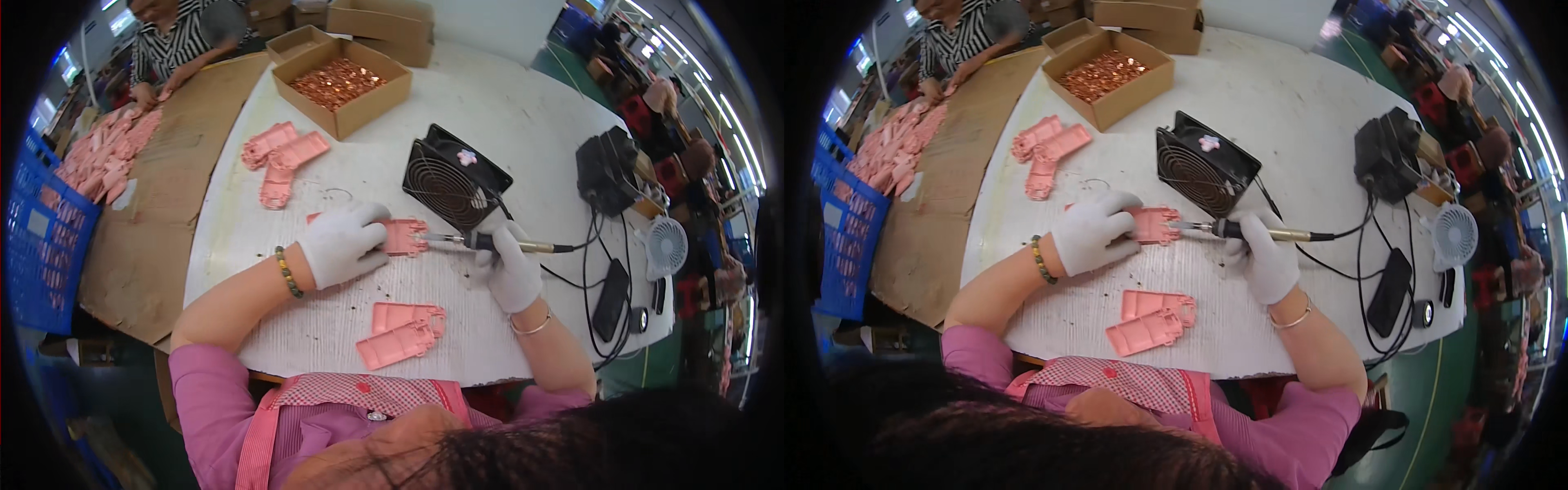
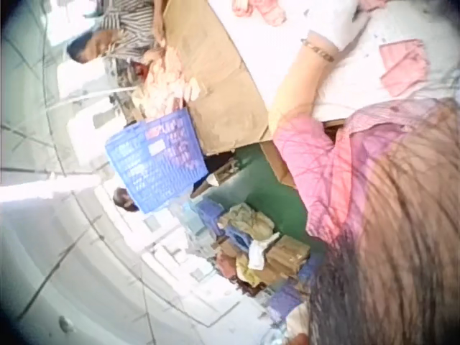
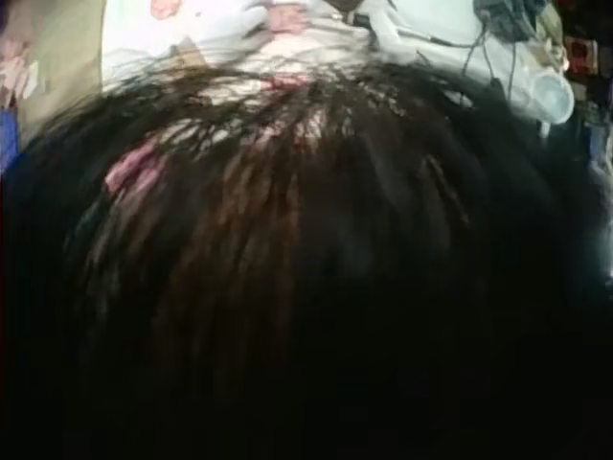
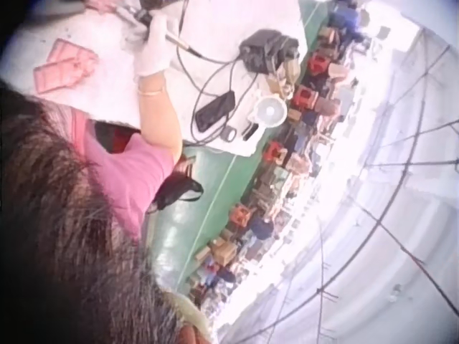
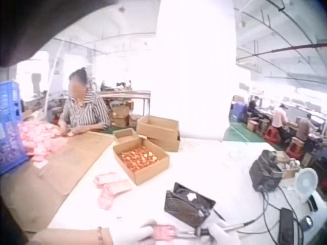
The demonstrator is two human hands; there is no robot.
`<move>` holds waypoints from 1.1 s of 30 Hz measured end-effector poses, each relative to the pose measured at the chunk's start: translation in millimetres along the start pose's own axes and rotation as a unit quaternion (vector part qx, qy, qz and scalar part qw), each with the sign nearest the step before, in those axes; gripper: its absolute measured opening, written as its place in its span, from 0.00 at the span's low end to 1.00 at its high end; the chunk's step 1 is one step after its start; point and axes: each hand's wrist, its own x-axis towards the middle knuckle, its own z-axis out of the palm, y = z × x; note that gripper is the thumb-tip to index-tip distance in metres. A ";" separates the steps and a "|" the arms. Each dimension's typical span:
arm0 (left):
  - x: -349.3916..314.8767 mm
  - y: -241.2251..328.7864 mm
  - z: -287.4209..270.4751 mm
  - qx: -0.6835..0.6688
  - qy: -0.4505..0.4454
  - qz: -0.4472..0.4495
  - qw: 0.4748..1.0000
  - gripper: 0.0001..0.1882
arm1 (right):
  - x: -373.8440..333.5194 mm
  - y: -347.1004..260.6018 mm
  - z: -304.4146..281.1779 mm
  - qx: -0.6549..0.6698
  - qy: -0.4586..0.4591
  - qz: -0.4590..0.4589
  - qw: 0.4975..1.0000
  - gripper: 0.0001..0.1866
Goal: The person solders plastic parts using a soldering iron, stacks the finished pieces on the table, and places them into a cardboard box by hand.
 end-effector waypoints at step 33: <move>1.7 0.2 5.4 0.021 0.000 0.011 1.000 0.12 | -3.0 -3.3 2.3 0.041 0.054 0.086 0.994 0.10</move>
